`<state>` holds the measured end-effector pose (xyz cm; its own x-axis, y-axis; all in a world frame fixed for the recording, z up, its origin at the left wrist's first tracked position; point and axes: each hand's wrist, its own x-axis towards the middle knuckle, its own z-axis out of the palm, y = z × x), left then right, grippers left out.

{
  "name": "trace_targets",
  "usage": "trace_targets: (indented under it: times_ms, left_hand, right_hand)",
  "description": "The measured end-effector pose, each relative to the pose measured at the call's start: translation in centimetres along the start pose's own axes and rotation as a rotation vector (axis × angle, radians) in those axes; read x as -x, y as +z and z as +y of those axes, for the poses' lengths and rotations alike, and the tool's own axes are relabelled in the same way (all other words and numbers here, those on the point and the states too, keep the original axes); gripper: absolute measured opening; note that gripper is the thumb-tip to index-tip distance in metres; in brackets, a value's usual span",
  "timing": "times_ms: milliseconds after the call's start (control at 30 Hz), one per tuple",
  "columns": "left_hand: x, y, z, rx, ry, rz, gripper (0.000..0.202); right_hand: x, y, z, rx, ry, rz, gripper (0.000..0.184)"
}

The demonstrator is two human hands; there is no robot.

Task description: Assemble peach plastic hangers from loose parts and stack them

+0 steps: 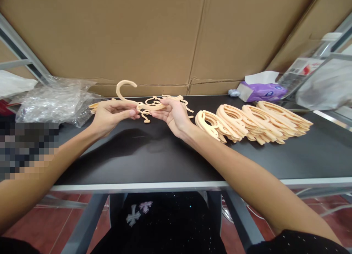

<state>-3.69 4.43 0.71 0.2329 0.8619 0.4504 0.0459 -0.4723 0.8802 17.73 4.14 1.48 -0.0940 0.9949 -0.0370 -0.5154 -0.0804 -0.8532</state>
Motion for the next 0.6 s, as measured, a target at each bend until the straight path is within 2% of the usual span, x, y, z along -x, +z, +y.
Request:
trace_targets:
  times_ms: [100, 200, 300, 400, 600]
  left_hand:
    - [-0.2, -0.7, 0.0, -0.059, -0.022, 0.000, 0.041]
    - [-0.4, -1.2, 0.2, -0.088, -0.019, -0.012, 0.037]
    - [-0.3, -1.0, 0.6, -0.027, -0.058, -0.140, 0.033]
    - [0.0, -0.6, 1.1, 0.039, -0.138, -0.222, 0.042]
    - [0.1, -0.7, 1.5, 0.063, -0.130, -0.156, 0.036]
  right_hand:
    - [-0.1, -0.1, -0.1, -0.036, -0.026, 0.013, 0.009]
    - [0.1, 0.0, 0.1, 0.018, -0.035, -0.003, 0.007]
    - [0.4, 0.3, 0.3, 0.050, 0.012, -0.066, 0.008]
    - [0.7, 0.6, 0.4, 0.033, 0.051, -0.129, 0.010]
    - [0.7, 0.3, 0.5, 0.094, 0.116, -0.189, 0.013]
